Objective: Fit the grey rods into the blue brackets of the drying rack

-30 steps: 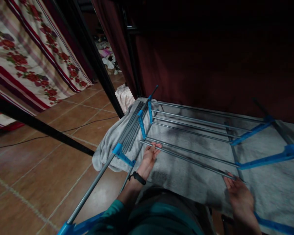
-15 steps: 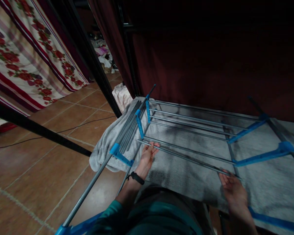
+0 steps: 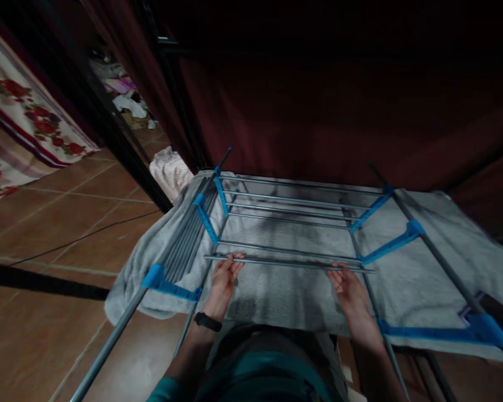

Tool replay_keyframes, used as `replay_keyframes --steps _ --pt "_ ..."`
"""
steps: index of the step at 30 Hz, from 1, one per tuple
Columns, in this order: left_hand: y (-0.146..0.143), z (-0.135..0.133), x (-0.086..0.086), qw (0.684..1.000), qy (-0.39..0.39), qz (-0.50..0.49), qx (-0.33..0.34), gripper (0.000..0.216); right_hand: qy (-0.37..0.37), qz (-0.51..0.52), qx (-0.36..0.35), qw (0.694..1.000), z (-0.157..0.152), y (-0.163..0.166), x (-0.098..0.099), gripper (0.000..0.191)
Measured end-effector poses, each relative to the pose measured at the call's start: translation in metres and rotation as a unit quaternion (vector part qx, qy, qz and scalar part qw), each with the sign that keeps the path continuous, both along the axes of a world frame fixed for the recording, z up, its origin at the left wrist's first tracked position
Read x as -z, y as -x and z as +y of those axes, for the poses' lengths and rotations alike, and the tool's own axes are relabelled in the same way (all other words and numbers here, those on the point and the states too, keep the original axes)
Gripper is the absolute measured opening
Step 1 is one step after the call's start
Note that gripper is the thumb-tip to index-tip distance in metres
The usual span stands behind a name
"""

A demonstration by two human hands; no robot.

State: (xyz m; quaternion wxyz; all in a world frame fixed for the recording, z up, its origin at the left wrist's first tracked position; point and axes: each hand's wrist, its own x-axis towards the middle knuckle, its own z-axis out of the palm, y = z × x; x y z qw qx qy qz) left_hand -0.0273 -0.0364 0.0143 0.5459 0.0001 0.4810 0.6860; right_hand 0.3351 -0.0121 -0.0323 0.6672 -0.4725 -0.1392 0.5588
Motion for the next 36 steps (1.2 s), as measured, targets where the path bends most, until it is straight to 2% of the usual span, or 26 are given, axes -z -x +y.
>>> replay_keyframes --steps 4,10,20,24,29,32,36 --pt "0.008 0.004 0.001 1.0 0.021 0.012 -0.007 0.018 -0.045 0.03 -0.026 0.998 0.003 0.022 -0.019 0.023" --pt "0.014 0.008 0.001 0.998 0.043 0.035 -0.005 0.024 -0.04 0.029 -0.045 0.998 0.011 0.041 -0.032 0.023" --pt "0.007 0.009 -0.007 0.998 0.059 0.027 0.005 0.029 -0.055 0.027 -0.07 0.996 0.02 0.053 -0.057 0.024" --pt "-0.005 0.008 -0.012 0.998 0.059 0.001 0.015 0.025 -0.07 -0.003 -0.08 0.994 0.021 0.057 -0.074 0.025" --pt "-0.035 0.004 -0.019 0.997 0.056 -0.052 0.032 0.019 -0.1 -0.05 -0.093 0.989 0.013 0.064 -0.093 0.03" --pt "-0.049 0.0 -0.02 0.993 0.065 -0.084 0.046 0.02 -0.109 -0.082 -0.107 0.985 0.007 0.072 -0.099 0.033" --pt "-0.051 -0.003 -0.017 0.989 0.087 -0.1 0.06 0.017 -0.116 -0.125 -0.121 0.978 0.002 0.083 -0.103 0.036"
